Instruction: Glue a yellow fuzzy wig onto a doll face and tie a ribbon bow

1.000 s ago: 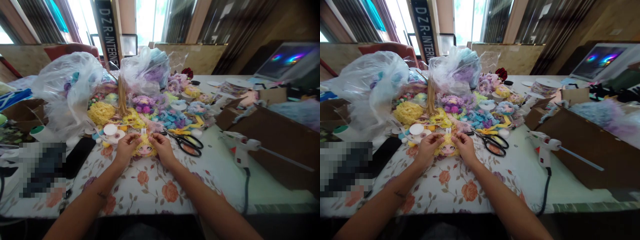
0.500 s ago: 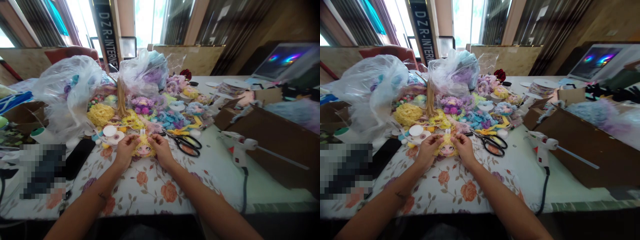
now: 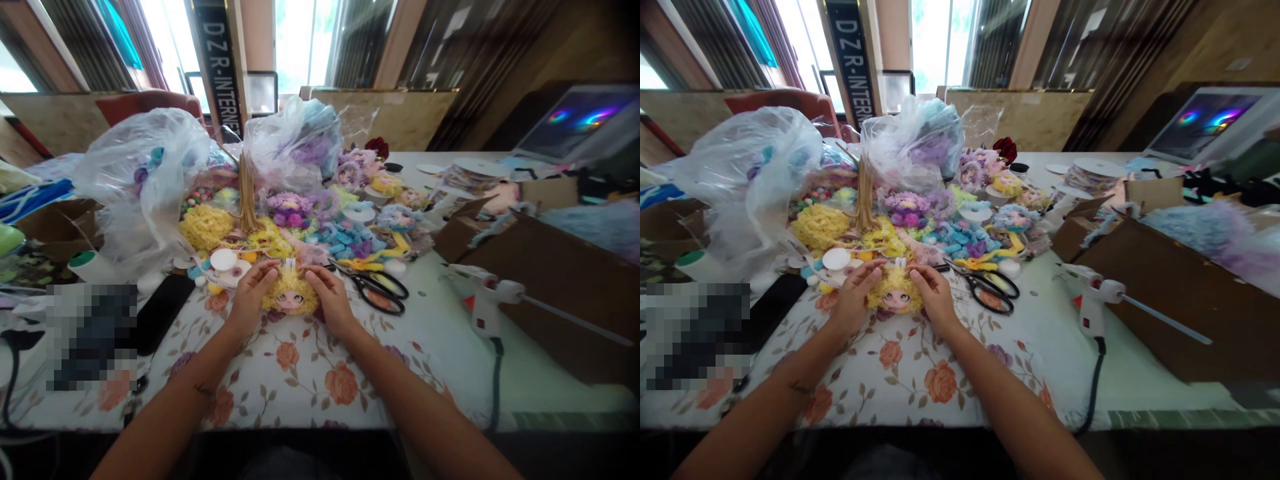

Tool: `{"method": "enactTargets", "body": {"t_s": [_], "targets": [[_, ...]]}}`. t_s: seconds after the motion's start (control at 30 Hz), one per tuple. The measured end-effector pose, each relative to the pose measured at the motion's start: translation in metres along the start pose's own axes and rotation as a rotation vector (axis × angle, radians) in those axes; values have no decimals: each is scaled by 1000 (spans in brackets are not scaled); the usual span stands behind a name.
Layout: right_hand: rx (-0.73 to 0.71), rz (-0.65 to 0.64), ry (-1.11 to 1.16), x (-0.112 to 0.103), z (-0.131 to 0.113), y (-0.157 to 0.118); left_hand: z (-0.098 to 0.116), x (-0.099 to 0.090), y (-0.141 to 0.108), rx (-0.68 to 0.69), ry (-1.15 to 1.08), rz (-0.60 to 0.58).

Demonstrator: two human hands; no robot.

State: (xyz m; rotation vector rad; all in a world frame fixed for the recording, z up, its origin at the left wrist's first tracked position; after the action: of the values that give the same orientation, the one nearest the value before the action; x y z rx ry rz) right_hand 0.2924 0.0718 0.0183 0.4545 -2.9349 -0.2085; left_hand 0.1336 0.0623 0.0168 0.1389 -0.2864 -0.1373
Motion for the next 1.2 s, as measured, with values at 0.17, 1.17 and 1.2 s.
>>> {"method": "enactTargets", "body": {"t_s": [0.17, 1.17, 1.2], "targets": [[29, 12, -67, 0, 3, 0, -6, -1, 0, -33, 11, 4], [35, -50, -67, -5, 10, -1, -4, -1, -3, -133, -33, 33], [38, -58, -71, -5, 9, -1, -5, -1, -3, -133, -35, 30]]}}
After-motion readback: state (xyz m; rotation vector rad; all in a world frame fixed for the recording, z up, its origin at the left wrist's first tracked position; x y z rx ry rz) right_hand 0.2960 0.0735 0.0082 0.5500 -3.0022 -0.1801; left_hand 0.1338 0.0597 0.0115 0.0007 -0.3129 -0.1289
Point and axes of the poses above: each hand's wrist, its own y-axis towards the middle knuckle, its own x-axis out of the palm, z = x × y, the point moved 1 cm from there along y, towards the middle knuckle, and after that the axes turned 15 degrees about -z, right-handed, at the moved point
